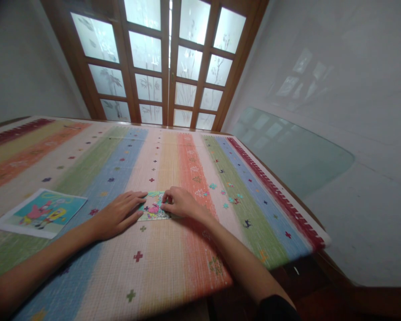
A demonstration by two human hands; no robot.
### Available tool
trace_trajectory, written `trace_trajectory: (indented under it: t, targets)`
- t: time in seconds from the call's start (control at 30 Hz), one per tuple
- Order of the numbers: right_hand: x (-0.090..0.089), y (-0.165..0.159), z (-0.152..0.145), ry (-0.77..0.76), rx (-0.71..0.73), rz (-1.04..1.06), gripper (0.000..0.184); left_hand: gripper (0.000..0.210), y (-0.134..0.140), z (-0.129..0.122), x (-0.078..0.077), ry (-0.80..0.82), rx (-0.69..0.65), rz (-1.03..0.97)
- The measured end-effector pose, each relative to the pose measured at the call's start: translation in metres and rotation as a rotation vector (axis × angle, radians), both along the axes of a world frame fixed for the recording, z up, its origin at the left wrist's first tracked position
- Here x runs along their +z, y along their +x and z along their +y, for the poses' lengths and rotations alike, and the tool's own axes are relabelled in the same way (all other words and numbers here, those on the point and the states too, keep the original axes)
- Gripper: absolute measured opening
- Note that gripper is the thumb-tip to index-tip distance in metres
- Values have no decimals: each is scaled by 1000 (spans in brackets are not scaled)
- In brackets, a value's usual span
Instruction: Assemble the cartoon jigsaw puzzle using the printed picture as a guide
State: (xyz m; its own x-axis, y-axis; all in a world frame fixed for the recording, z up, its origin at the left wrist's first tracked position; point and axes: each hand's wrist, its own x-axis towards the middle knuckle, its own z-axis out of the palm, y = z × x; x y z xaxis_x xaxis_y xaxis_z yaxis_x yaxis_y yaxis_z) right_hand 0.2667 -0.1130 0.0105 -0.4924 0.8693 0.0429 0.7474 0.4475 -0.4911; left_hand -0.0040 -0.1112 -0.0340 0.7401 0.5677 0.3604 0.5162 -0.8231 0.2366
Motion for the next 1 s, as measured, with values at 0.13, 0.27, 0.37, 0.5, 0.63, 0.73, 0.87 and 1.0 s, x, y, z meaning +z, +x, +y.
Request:
trace_trajectory:
  t: [0.13,0.27,0.37,0.5,0.63,0.73,0.87,1.0]
  targets:
    - [-5,-6,2,37,6,-8,10,30,0,0,-1,-1,2,-3]
    - [-7,-13,7,39,8,16,10,30,1,0,-1,2,1,-8]
    - [-8,-19,10,51,-2,43,11,30,1,0,-1,3,5,-3]
    - [-9,-26,14,68,-9,53,11,30,1,-1,1,6,4,-13]
    - [-10,-29,15,83,-23,50,11,29,1,-1,1,11,4,-15]
    - [-10,-30,15,93,-31,59,11,30,1,-1,1,10,4,-3]
    - [-10,-29,13,98,-32,54,11,30,1,-1,0,12,3,-3]
    - [-7,-31,8,102,-40,-3,11,30,1,-1,1,17,0,-12]
